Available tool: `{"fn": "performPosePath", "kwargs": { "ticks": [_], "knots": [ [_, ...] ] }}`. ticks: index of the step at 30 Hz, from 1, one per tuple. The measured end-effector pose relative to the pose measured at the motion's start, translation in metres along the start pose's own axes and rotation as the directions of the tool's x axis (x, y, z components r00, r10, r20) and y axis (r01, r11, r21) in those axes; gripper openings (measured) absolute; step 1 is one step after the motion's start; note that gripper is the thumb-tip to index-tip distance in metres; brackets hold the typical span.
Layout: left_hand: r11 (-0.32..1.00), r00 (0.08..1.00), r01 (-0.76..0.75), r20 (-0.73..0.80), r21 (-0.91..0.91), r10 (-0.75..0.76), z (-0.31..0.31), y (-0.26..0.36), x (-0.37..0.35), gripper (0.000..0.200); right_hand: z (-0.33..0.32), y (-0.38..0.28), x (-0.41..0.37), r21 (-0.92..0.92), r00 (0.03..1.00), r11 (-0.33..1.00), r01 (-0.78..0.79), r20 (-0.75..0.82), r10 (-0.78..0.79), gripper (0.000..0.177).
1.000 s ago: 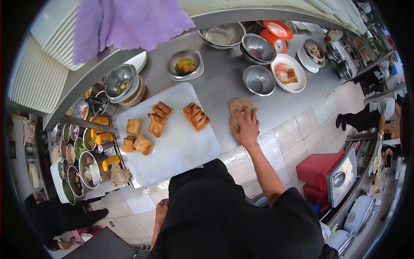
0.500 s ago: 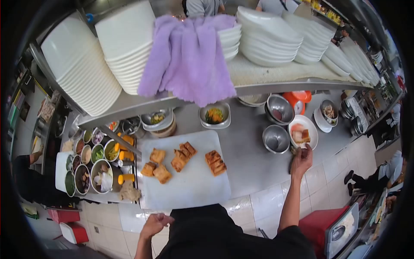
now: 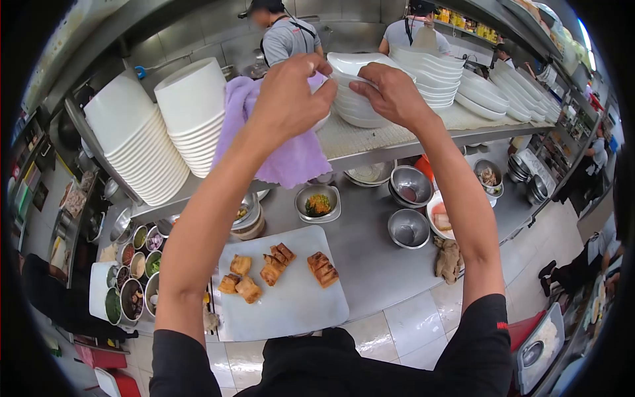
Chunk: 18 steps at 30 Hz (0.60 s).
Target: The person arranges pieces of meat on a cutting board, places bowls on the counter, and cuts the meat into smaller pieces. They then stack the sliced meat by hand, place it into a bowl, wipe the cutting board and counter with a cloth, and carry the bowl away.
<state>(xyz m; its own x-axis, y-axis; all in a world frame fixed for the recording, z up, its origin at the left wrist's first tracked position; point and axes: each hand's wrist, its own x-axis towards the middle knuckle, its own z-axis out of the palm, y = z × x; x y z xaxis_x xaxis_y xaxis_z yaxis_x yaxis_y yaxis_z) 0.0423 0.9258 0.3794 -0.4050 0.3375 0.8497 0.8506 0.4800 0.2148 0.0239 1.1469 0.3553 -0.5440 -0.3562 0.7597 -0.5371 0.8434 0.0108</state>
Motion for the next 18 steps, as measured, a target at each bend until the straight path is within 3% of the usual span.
{"fn": "performPosePath", "kwargs": {
  "ticks": [1,3,5,6,8,10,12,14,16,17,18],
  "knots": [
    [0.995,0.994,0.097,0.051,-0.010,-0.096,0.004,-0.002,0.008,0.027,-0.002,-0.002,0.002,-0.008,1.000,1.000,0.006,-0.015,-0.006,0.031],
    [0.994,0.992,0.114,0.059,-0.007,-0.113,0.008,-0.008,0.024,0.027,0.000,-0.002,0.002,-0.025,1.000,1.000,-0.002,-0.027,0.002,0.030],
    [0.979,0.976,0.205,0.071,-0.015,-0.204,0.010,-0.009,0.044,0.026,0.011,0.004,0.005,-0.094,0.926,0.994,0.056,-0.368,-0.087,0.028],
    [0.978,0.976,0.206,0.072,-0.017,-0.204,0.013,-0.016,0.053,0.026,0.014,0.006,0.009,-0.095,0.927,0.994,0.054,-0.366,-0.085,0.028],
    [0.966,0.975,0.213,-0.036,-0.146,-0.221,0.018,-0.036,0.071,0.023,0.021,0.010,0.019,-0.068,0.798,0.995,-0.074,-0.603,0.018,0.025],
    [0.972,0.978,0.163,-0.100,-0.168,-0.182,0.023,-0.049,0.085,0.022,0.020,0.012,0.033,-0.024,0.760,0.995,-0.096,-0.648,0.058,0.024],
    [0.923,0.932,0.304,-0.127,-0.235,-0.339,0.029,-0.056,0.092,0.021,0.011,0.014,0.035,0.016,0.722,0.992,-0.122,-0.685,0.100,0.024],
    [0.907,0.924,0.360,-0.046,-0.219,-0.379,0.030,-0.062,0.104,0.020,0.001,0.012,0.030,0.162,0.612,0.982,-0.097,-0.768,0.187,0.026],
    [0.879,0.926,0.341,-0.043,-0.334,-0.375,0.038,-0.069,0.115,0.023,-0.027,0.025,0.005,0.210,0.524,0.976,-0.060,-0.825,0.210,0.033],
    [0.895,0.905,0.420,-0.003,-0.154,-0.425,0.041,-0.049,0.115,0.034,-0.047,0.010,-0.006,0.179,0.431,0.982,0.056,-0.892,0.138,0.029],
    [0.996,0.993,0.091,-0.073,-0.013,-0.092,0.057,-0.057,0.128,0.031,-0.066,-0.009,-0.021,0.137,0.329,0.976,0.166,-0.941,0.076,0.028]
  ]
}}
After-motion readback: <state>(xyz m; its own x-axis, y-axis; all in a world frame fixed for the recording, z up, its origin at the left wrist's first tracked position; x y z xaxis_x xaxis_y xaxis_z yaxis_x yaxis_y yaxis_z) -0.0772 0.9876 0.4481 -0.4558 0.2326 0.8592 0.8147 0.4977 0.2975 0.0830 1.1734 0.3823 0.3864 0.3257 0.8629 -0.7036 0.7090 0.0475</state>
